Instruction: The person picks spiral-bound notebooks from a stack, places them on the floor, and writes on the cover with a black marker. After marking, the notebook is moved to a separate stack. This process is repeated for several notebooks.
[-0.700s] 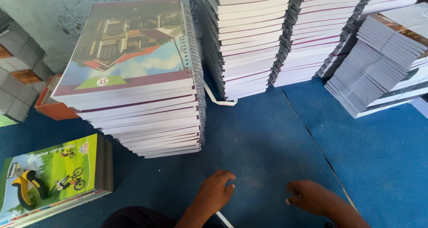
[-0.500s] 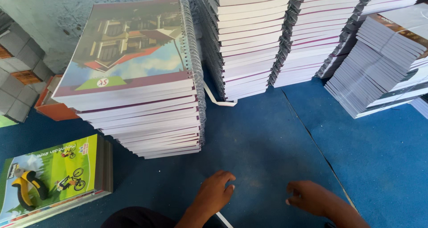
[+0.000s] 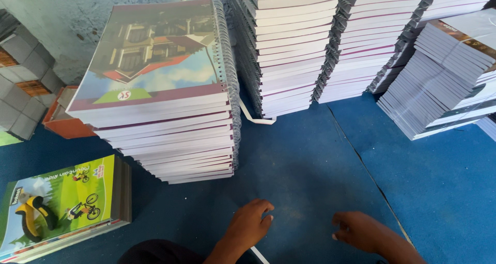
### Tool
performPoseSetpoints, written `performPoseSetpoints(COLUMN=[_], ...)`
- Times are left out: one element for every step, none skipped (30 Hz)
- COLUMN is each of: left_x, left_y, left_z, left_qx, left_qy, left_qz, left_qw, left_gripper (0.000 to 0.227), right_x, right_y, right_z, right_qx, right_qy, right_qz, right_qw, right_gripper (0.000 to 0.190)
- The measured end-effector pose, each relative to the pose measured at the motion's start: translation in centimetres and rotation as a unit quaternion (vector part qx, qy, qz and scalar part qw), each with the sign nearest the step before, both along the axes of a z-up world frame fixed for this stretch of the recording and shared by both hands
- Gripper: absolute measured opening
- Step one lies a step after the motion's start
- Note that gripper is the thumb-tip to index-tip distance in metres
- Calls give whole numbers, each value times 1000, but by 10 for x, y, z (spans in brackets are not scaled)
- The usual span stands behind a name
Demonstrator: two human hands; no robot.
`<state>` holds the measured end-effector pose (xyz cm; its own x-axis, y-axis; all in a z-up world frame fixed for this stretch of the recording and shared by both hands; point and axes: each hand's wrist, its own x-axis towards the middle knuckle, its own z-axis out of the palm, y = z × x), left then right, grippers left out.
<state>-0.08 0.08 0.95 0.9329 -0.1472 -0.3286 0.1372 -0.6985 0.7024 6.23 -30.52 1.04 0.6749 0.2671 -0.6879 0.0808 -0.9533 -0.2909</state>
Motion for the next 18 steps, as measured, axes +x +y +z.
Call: performPoseSetpoints(left_x=[0, 0, 0, -1, -1, -2, -3, -3, -4, -3, -3, -3, -4, -3, -3, -4, -4, -4], left_y=[0, 0, 1, 1, 1, 3, 3, 3, 4, 4, 5, 5, 5, 5, 5, 5, 5, 6], left_z=[1, 1, 2, 2, 2, 2, 2, 3, 3, 3, 2, 2, 1, 1, 0, 0, -1, -1], left_qx=[3, 6, 9, 1, -7, -15, -20, -24, -29, -31, -33, -36, -36, -37, -38, -38, -37, -37], left_qy=[1, 3, 4, -9, -22, -35, -33, -31, -29, -30, -31, -32, -32, -33, -34, -41, -49, -56], left_qz=[-1, -3, -4, -6, -7, -8, -2, 3, 9, 7, 5, 2, 4, 6, 9, 8, 7, 6], left_qw=[1000, 1000, 1000, 1000, 1000, 999, 999, 999, 999, 999, 999, 999, 999, 999, 999, 998, 998, 998], left_gripper=[28, 28, 28, 28, 28, 28, 28, 28, 28, 28, 28, 29, 29, 29, 29, 29, 29, 30], right_x=[0, 0, 0, 0, -1, -1, -2, -2, -2, -1, 1, 2, 4, 6, 9, 12, 16, 20], right_y=[0, 0, 1, 1, 1, 3, 4, 5, 8, 12, 16, 19, 24, 31, 39, 47, 56, 66], right_z=[0, 0, 0, 1, 1, 2, 4, 7, 10, 13, 17, 22, 28, 34, 41, 49, 58, 67], right_qx=[2, 4, 6, 3, 0, -2, -2, 0, 1, 14, 28, 41, 53, 66, 78, 88, 97, 106], right_qy=[4, 8, 12, 3, -6, -16, -36, -56, -77, -98, -119, -139, -161, -184, -207, -239, -271, -302], right_qz=[-3, -6, -9, -7, -4, -2, -3, -5, -6, 4, 15, 24, 34, 44, 54, 61, 68, 74], right_qw=[1000, 1000, 1000, 1000, 1000, 1000, 999, 998, 997, 995, 992, 989, 985, 980, 974, 965, 955, 944], right_gripper=[40, 39, 39, 38, 37, 36, 37, 39, 40, 42, 44, 46, 46, 46, 45, 45, 44, 44])
